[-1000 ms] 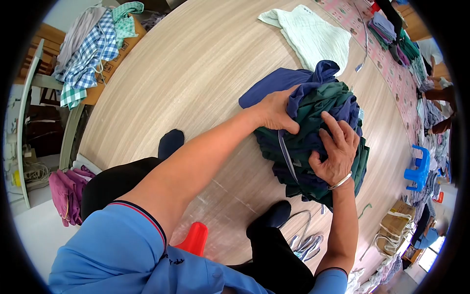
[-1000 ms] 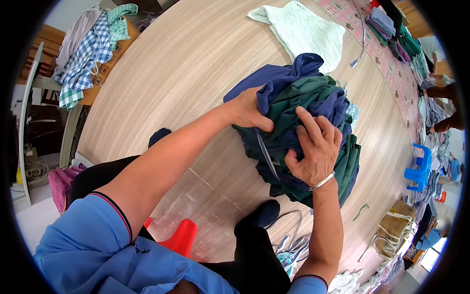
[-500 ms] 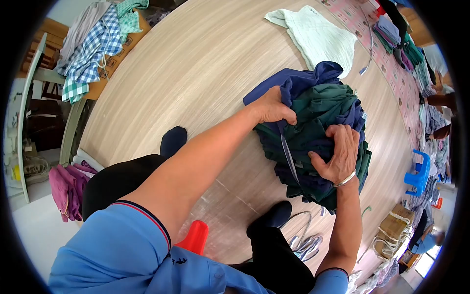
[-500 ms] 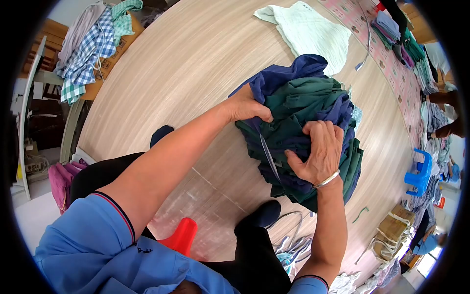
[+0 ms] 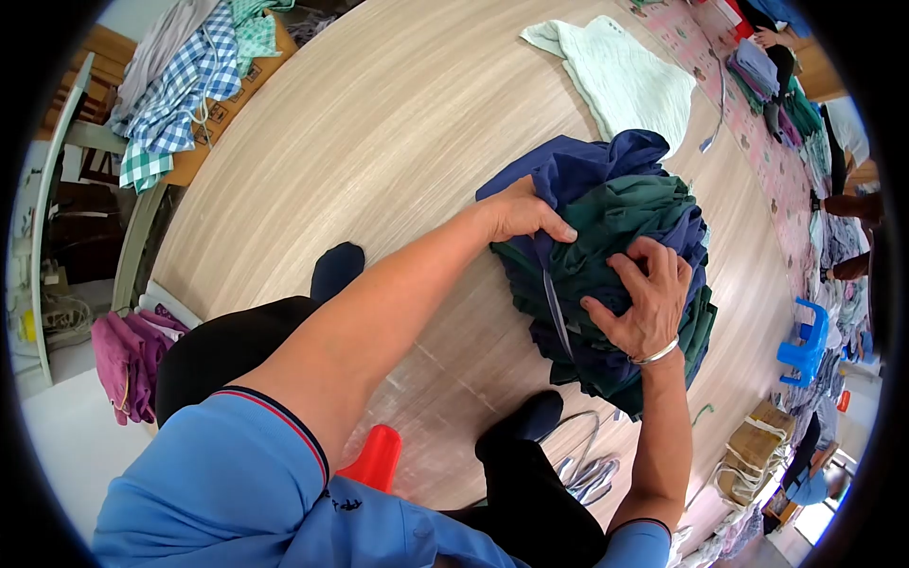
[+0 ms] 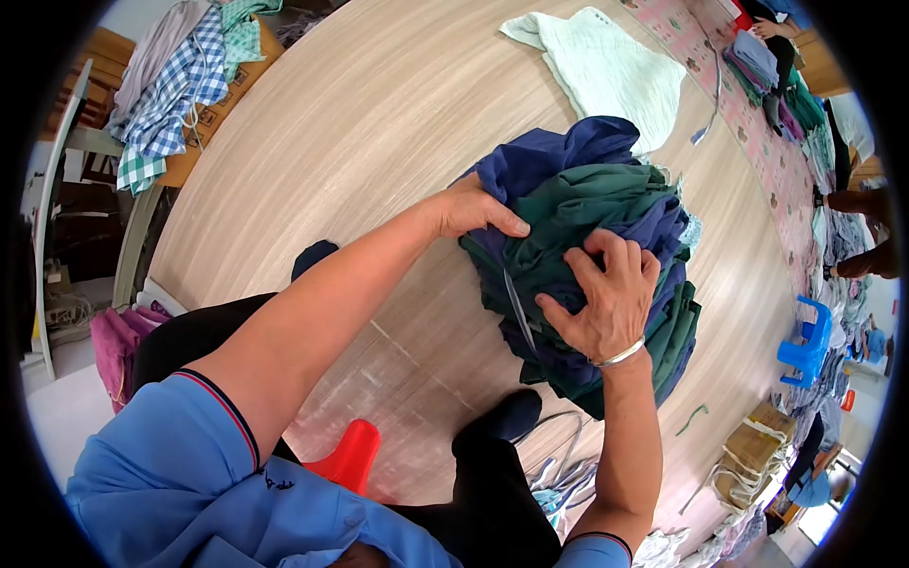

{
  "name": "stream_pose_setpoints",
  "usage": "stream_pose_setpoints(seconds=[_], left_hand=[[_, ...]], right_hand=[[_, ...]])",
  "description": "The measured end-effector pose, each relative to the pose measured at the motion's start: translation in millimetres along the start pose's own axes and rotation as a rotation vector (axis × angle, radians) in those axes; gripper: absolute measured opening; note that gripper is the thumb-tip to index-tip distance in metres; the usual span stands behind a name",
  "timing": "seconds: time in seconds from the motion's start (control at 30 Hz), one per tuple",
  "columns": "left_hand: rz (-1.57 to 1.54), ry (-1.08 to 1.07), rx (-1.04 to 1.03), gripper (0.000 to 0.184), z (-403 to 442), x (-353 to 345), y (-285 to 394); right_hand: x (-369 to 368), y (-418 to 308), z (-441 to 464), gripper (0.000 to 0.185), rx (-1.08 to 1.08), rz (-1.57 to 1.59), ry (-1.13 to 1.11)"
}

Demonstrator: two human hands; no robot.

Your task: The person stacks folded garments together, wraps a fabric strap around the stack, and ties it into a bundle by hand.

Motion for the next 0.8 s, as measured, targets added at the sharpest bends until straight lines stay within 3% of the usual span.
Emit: stream_pose_setpoints(seconds=[0.13, 0.2, 0.33, 0.5, 0.67, 0.73, 0.8], left_hand=[[0.129, 0.088, 0.029, 0.043, -2, 5, 1], [0.289, 0.069, -0.063, 0.044, -3, 2, 15], [0.262, 0.087, -0.108, 0.043, -3, 2, 18], [0.168, -0.035, 0.07, 0.047, -4, 0, -3], [-0.012, -0.201, 0.09, 0.047, -14, -7, -5], [-0.056, -0.215, 0.093, 0.046, -14, -8, -11], [-0.332, -0.18, 0.126, 0.041, -12, -6, -16]], right_hand=[[0, -7, 2, 0.044, 0.045, -0.01, -0.003], [-3, -9, 6, 0.044, 0.038, -0.017, -0.06], [-9, -7, 6, 0.048, 0.038, -0.017, -0.105], [-12, 0, 0, 0.051, 0.015, 0.008, -0.091], [-14, -2, -4, 0.053, 0.03, 0.039, -0.052], [-12, 0, -3, 0.064, -0.003, 0.059, -0.034], [-11, -3, 0, 0.071, -0.023, 0.058, -0.048]])
Point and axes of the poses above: each hand's wrist, its own z-axis towards the middle knuckle, its own x-axis out of the back of the hand, y = z × x, the point moved 10 cm from there along z, towards the middle knuckle, and after that the axes turned 10 degrees about z, right-handed, at the moved point
